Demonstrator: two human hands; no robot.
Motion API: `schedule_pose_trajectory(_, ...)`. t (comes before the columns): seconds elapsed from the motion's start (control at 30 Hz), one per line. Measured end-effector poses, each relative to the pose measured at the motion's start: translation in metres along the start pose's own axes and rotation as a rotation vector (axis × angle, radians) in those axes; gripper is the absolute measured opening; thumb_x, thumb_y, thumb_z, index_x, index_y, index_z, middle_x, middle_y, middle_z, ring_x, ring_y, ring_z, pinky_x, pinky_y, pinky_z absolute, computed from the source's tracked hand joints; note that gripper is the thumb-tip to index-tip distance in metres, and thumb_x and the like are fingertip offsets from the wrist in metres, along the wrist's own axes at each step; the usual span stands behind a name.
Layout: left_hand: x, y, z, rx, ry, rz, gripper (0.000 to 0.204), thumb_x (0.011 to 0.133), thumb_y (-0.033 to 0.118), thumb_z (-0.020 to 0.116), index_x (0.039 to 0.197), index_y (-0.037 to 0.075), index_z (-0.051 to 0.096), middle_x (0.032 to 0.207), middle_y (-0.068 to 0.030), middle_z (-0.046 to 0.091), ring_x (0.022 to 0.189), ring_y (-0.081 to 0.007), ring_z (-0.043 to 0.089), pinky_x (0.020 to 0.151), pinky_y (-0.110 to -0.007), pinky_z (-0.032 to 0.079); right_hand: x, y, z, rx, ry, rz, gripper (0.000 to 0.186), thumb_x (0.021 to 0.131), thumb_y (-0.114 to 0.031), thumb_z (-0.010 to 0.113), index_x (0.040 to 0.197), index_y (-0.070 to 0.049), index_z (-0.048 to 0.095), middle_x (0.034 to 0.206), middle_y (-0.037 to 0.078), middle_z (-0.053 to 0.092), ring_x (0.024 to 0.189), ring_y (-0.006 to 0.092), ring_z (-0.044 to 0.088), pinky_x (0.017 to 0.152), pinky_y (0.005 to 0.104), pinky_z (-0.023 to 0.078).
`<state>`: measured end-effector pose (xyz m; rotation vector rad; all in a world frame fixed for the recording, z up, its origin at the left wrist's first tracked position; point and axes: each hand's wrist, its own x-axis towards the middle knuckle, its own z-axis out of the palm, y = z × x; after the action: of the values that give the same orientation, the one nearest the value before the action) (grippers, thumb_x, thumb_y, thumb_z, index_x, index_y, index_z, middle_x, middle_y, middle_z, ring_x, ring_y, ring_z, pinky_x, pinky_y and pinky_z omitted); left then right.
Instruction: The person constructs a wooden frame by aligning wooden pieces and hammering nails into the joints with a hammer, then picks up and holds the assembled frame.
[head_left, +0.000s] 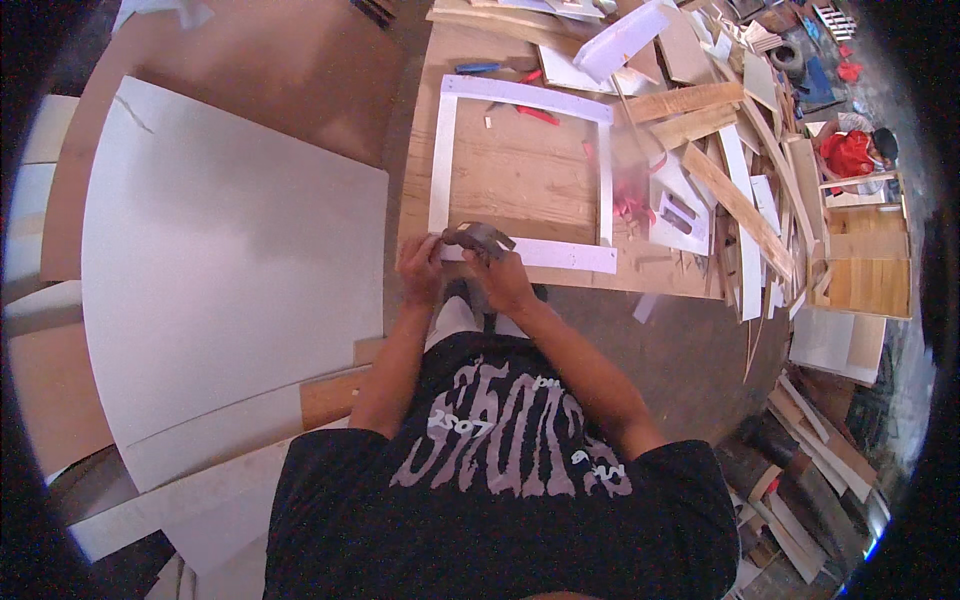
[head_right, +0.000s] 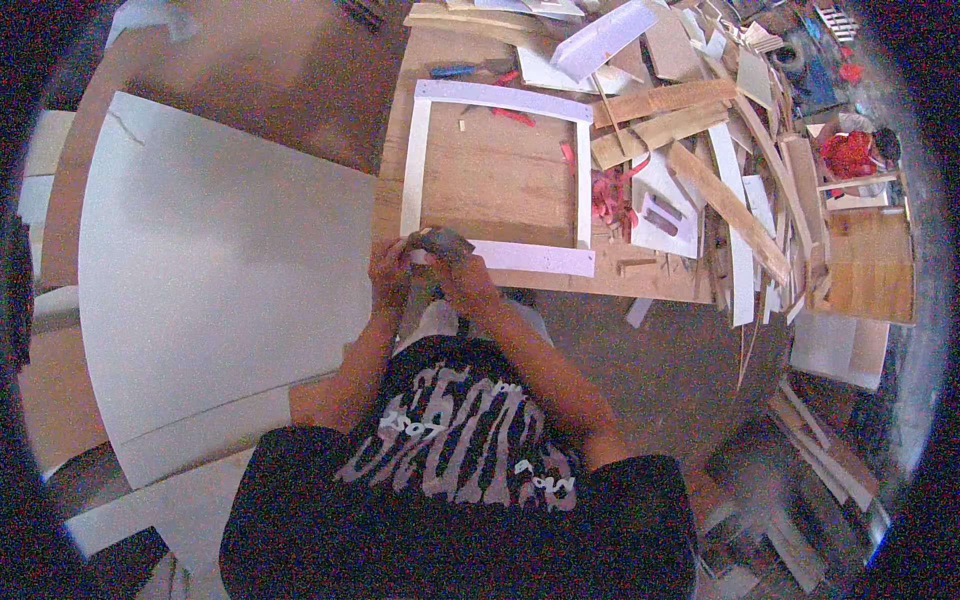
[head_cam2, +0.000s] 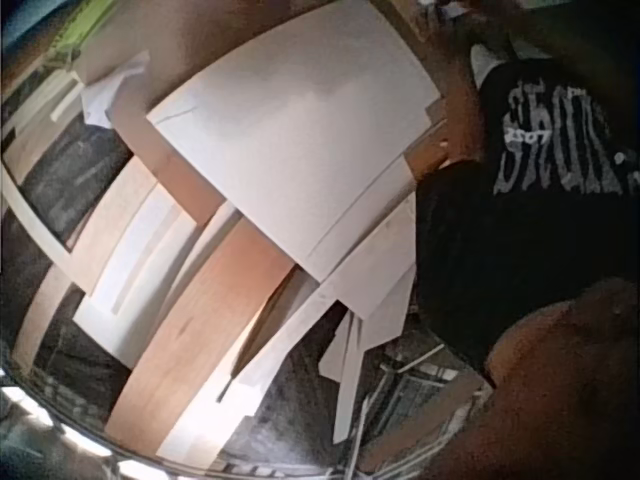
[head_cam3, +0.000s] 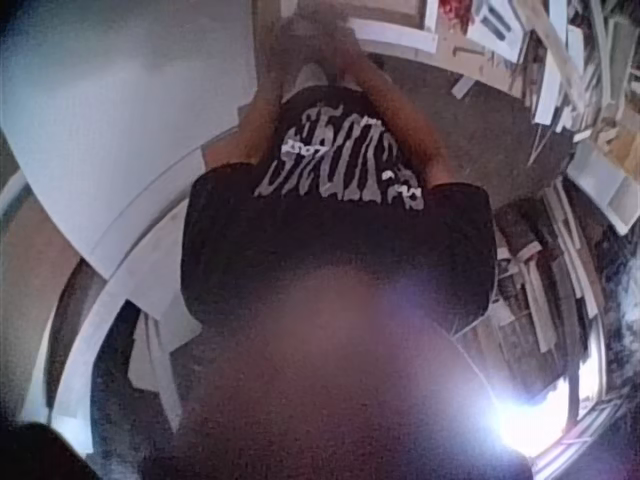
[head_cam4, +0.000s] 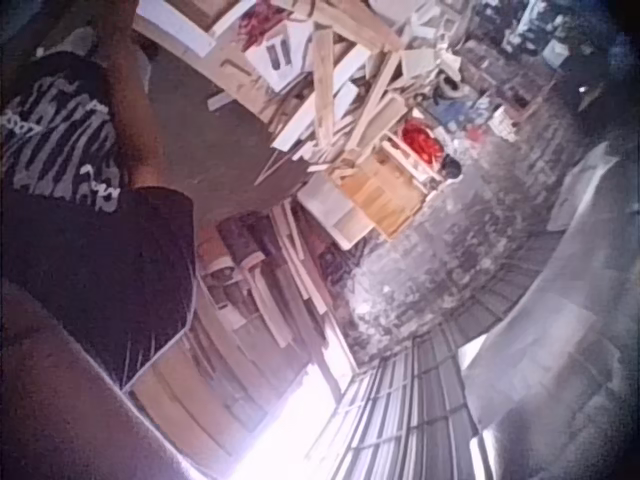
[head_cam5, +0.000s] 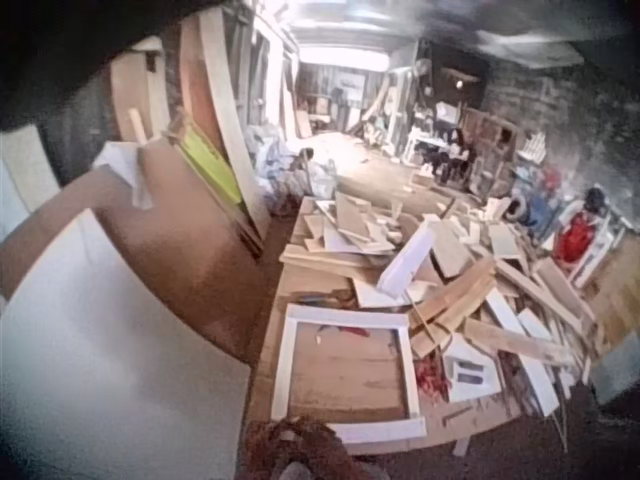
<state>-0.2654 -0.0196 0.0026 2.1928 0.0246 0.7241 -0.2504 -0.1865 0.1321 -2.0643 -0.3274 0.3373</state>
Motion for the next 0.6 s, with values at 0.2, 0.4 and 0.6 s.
schedule_pose_trajectory(0.2, -0.011, -0.013, 0.006, 0.014, -0.012, -0.051, 0.021, 0.076, -0.002, 0.069, 0.096, 0.003, 0.071, 0.093, -0.0092, 0.069, 0.088, -0.0299, 0.066, 0.079, -0.040, 0.054, 0.003, -0.002, 0.014, -0.127, 0.039, -0.126, 0.036, 0.102, -0.032, 0.051, 0.129, -0.010, 0.059, 0.112, 0.024, 0.068, 0.098, 0.0463, 0.065, 0.081, 0.0506, 0.054)
schedule_pose_trajectory(0.4, -0.013, -0.016, 0.008, 0.014, -0.050, -0.075, 0.022, 0.074, -0.002, 0.069, 0.095, 0.002, 0.071, 0.093, -0.0112, 0.069, 0.088, -0.0310, 0.066, 0.078, -0.041, 0.054, 0.010, 0.010, 0.021, -0.342, -0.084, 0.060, 0.035, 0.101, -0.030, 0.051, 0.131, -0.012, 0.058, 0.117, 0.024, 0.066, 0.099, 0.0471, 0.064, 0.082, 0.0527, 0.054)
schedule_pose_trajectory(0.6, -0.007, 0.000, 0.003, -0.057, -0.034, -0.084, 0.021, 0.075, -0.001, 0.069, 0.096, 0.001, 0.071, 0.098, -0.0118, 0.070, 0.088, -0.0319, 0.066, 0.078, -0.041, 0.054, 0.009, 0.019, 0.023, -0.131, -0.040, 0.002, 0.034, 0.101, -0.030, 0.051, 0.128, -0.012, 0.060, 0.117, 0.023, 0.067, 0.100, 0.0469, 0.065, 0.085, 0.0521, 0.055)
